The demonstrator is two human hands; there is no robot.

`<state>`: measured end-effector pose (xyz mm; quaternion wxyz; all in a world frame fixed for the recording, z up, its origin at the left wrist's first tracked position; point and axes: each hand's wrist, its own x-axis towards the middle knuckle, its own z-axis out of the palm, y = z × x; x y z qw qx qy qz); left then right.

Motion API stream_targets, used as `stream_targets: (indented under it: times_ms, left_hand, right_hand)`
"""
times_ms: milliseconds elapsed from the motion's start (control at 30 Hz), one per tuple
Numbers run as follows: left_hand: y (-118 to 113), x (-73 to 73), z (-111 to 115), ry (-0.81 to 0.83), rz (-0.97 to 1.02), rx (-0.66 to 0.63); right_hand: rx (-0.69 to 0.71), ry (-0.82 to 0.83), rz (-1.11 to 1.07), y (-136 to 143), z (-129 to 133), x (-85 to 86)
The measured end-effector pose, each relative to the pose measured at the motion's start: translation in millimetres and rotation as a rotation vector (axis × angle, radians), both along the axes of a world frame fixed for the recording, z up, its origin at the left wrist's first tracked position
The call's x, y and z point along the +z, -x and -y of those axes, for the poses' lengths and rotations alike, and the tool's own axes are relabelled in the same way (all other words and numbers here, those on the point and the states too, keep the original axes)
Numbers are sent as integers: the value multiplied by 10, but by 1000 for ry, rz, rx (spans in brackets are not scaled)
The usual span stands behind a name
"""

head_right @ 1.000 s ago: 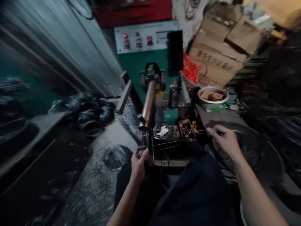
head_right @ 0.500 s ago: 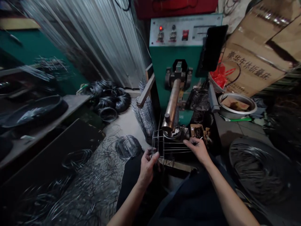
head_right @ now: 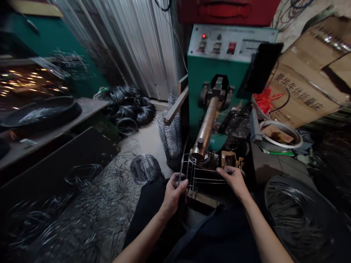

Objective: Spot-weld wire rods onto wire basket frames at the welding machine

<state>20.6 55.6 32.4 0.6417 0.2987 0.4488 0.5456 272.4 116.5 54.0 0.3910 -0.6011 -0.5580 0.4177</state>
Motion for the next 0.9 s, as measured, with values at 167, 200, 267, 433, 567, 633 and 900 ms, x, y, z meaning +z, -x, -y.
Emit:
stream_targets:
  times_ms: [167,200,267,433,567,633,900]
  left_hand:
    - [-25,-41,-23,6,4,5]
    - [-31,-46,-31,3,-4,7]
    - [-44,-47,-48,-3,-9,11]
    - [-63,-1,-71,-11,8,19]
    - [-75,62,-74,-1,27,5]
    - [-82,81,-85,2,26,8]
    - [-91,53,-140,-5,27,-11]
  right_hand:
    - [-16,-4,4,-22,-39,-19]
    - [-24,-13,-4,-27,-48,-32]
    - [-40,-23,-29,-36,-66,-57]
    - [-43,-34,-43,-46,-93,-76]
    - [-48,-17,-33,-45,-101,-39]
    - [-57,-14,-31,-44,-106,-17]
    - [-72,-67,-25,-54,-121,-59]
